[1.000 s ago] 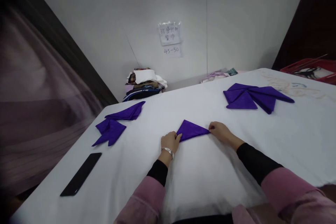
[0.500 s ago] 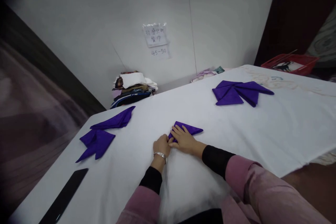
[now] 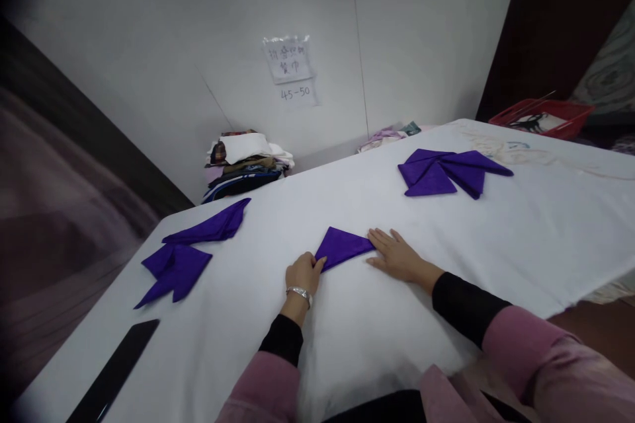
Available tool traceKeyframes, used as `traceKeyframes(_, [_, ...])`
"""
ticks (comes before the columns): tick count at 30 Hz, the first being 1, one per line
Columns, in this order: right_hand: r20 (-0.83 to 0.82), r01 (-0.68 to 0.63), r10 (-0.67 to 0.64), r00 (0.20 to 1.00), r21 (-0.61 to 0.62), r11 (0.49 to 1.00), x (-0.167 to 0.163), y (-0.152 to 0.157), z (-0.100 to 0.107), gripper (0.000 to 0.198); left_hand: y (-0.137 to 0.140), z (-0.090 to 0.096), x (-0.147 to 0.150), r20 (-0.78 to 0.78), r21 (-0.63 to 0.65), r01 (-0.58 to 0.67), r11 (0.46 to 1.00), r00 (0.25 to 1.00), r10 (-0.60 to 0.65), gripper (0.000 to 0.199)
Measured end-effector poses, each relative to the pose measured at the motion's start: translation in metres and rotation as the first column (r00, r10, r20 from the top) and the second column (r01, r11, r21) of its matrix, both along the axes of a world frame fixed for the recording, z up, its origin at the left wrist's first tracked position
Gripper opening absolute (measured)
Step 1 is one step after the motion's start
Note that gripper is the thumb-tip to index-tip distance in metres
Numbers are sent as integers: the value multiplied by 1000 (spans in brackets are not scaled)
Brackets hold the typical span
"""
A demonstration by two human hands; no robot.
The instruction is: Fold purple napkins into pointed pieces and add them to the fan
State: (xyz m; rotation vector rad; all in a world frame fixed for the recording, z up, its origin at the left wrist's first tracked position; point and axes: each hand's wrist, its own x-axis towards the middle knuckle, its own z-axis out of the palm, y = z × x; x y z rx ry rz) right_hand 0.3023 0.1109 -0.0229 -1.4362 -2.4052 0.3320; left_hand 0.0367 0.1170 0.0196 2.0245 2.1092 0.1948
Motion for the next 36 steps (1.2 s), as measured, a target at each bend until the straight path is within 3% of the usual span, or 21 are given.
traceKeyframes(5, [-304,96,-133,943,-133,986,27,6,2,52,3,-2,-2,2,1,3,1000,1000,-3,30])
traceKeyframes(8, [-408,134,-161,899,-93,987,30,10,3,42,3,-3,-2,8,1,-1,1000,1000,1,30])
traceKeyframes(13, [-357,82,-64,932,36,996,22,15,7,29,1,-1,-1,13,6,1,1000,1000,-1,29])
traceKeyframes(24, [-338,100,-54,940,120,988,14,21,1,21,-3,0,1,-31,72,46,996,999,-44,25])
traceKeyframes(28, [-333,94,-44,942,134,986,15,22,-2,19,-5,2,4,-76,185,163,969,986,-152,14])
traceKeyframes(32, [-340,87,-38,940,129,988,15,21,0,19,-2,4,12,-46,183,421,888,906,-420,47])
traceKeyframes(36, [-344,68,-19,939,130,989,14,20,2,20,4,4,25,26,170,539,825,835,-550,48])
